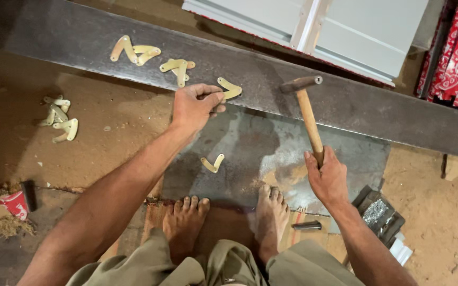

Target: The person repeatedly hammers small, light-colored metal pieces on a metal workbench using a hammer. They pick up each piece, position it, strike it several times, and place it aside. The process is repeated for multiple pieces.

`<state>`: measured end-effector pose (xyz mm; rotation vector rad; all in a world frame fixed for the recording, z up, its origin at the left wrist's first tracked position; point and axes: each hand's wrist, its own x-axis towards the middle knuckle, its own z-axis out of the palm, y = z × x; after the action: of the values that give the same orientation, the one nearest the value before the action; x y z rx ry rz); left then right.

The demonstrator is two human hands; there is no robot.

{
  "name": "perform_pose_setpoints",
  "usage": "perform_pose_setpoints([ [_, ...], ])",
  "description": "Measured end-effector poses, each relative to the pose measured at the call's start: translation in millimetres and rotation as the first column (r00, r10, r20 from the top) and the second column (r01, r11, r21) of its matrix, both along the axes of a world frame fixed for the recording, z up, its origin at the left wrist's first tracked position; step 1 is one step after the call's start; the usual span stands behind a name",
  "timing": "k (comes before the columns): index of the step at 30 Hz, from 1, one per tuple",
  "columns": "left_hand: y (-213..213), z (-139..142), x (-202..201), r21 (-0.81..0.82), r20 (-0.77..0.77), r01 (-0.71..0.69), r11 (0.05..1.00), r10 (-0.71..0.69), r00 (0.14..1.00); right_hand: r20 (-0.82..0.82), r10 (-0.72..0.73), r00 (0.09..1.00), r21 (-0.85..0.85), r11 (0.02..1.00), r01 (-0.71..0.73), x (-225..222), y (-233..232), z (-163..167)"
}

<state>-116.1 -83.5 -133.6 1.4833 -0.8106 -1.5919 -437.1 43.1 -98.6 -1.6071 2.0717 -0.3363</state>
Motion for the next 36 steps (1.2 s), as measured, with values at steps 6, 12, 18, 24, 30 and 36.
perform_pose_setpoints([
  [6,-4.2,-10.5,-1.1,-0.047,0.042,0.070,0.996,-0.068,0.997,-0.033,0.037,0.999,-0.042,0.998,-0.038,-5.5,-0.6,5.1],
  [12,-5.7,-3.7,-3.6,-0.021,0.113,0.057,0.998,-0.055,0.992,-0.025,0.024,0.999,0.003,1.000,-0.024,-12.2,-5.8,14.9],
  [18,-7.6,9.0,-9.2,0.005,0.243,0.053,0.999,-0.053,0.969,-0.063,0.177,0.982,-0.210,0.960,-0.186,-7.4,0.3,30.3],
  [24,-8.4,16.2,-11.7,-0.004,0.296,0.072,0.997,-0.067,0.953,0.068,0.073,0.995,0.225,0.971,-0.086,25.4,-17.1,29.0],
  [30,-9.0,18.4,-10.1,-0.058,0.378,0.111,0.992,-0.081,0.922,-0.069,0.249,0.966,-0.029,0.967,-0.252,22.0,-23.4,37.2],
  [36,-8.5,15.5,-9.6,-0.052,0.394,0.100,0.994,-0.072,0.916,-0.163,0.338,0.927,0.098,0.940,-0.326,28.3,-19.9,23.0],
])
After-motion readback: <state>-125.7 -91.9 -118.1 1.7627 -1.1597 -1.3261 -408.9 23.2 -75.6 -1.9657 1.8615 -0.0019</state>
